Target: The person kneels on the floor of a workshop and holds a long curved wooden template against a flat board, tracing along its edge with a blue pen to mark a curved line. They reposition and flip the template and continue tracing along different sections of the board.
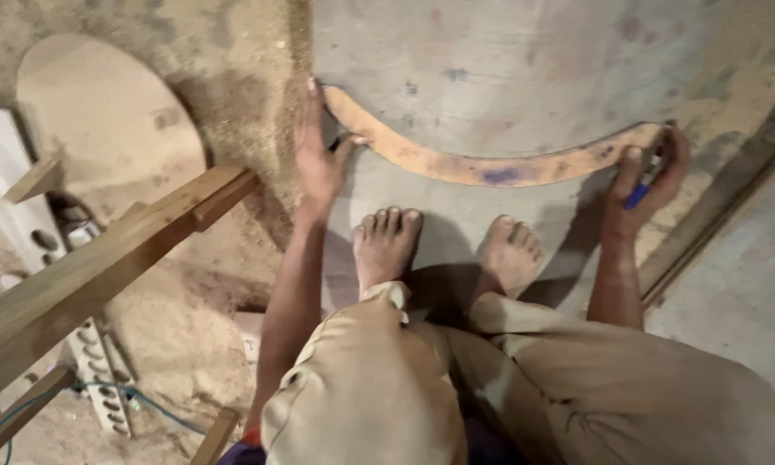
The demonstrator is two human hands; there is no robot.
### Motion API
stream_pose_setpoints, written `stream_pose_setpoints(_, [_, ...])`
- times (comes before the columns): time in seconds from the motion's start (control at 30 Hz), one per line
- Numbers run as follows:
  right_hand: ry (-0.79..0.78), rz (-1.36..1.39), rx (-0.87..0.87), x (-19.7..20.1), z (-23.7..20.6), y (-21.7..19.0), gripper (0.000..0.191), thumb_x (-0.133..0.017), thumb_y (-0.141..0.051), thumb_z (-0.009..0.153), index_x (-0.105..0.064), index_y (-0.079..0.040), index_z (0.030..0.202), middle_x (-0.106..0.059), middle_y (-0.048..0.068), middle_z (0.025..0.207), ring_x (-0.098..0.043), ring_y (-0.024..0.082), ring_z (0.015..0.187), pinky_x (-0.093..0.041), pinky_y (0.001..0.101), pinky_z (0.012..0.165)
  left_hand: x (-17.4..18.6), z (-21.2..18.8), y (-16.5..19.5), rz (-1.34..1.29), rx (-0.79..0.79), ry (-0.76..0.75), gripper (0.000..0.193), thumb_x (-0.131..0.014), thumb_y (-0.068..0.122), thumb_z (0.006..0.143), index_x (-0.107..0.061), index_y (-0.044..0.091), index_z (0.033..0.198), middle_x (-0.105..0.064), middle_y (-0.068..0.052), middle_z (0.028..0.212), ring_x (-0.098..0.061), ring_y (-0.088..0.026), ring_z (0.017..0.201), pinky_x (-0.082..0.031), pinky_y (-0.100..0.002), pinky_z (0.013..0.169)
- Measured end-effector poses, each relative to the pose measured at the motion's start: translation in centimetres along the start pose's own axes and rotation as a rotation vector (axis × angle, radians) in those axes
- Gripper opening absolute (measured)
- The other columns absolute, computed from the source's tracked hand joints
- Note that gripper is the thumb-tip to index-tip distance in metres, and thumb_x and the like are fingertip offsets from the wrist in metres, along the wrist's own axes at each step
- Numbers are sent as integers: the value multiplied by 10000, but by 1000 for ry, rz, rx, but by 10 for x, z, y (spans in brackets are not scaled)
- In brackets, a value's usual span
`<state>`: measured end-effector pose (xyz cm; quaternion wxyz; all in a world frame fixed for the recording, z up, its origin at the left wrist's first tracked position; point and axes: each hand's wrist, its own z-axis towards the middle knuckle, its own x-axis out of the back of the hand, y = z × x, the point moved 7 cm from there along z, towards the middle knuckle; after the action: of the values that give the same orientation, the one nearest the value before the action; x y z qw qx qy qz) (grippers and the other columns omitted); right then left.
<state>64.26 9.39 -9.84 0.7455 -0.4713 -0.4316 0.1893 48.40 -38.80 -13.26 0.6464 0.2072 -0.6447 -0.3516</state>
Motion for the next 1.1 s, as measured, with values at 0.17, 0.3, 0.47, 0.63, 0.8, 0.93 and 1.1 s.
stream_pose_setpoints(0.17, [9,-67,-38,8,3,-1,489,-696,-169,1091,-495,8,1501,-555,185,1529,-548,307,1389,-435,421,1232,8,0,20,-77,81,-50,978,-884,119,887,-284,19,1653,-355,-191,1707,-366,-363,1588,-306,-453,1318])
stream_pose_setpoints(0.3, [-1,-138,-80,11,3,-15,499,-709,-178,1082,-512,-11,1508,-557,181,1513,-552,318,1399,-436,427,1226,10,3,26,-116,99,-47,1009,-882,242,894,-264,19,1659,-327,-194,1719,-349,-371,1594,-298,-481,1324])
stream_pose_setpoints(0.47, [-14,-122,-85,9,7,-25,523,-698,-215,1095,-490,-3,1524,-534,194,1523,-541,326,1430,-428,444,1250,7,-2,17,-101,124,-50,965,-813,335,935,-271,26,1671,-319,-185,1740,-326,-380,1612,-306,-514,1347])
stream_pose_setpoints(0.63, [-26,-152,-86,8,7,-21,535,-679,-263,1121,-483,3,1541,-531,200,1504,-543,329,1433,-437,448,1253,1,-4,6,-65,91,-45,1000,-783,489,955,-265,20,1669,-306,-200,1738,-304,-393,1626,-282,-548,1351])
stream_pose_setpoints(0.8, [-21,-160,-86,8,7,-21,548,-678,-240,1109,-460,15,1542,-523,211,1506,-535,340,1429,-433,460,1243,1,-5,2,-57,90,-39,1042,-729,619,953,-265,23,1670,-307,-198,1742,-302,-391,1634,-287,-562,1357])
stream_pose_setpoints(0.93, [-32,-145,-67,7,6,-24,556,-669,-222,1123,-433,13,1570,-498,213,1564,-513,338,1474,-415,456,1274,-1,-7,-4,-64,134,-52,1073,-727,666,932,-271,18,1656,-316,-209,1726,-305,-393,1611,-310,-564,1336])
stream_pose_setpoints(1.1, [-40,-155,-79,7,6,-22,558,-660,-207,1117,-430,8,1579,-490,206,1586,-504,330,1482,-405,447,1284,-1,-3,-5,-41,116,-47,1081,-704,679,923,-262,32,1668,-305,-205,1737,-303,-381,1631,-304,-565,1342])
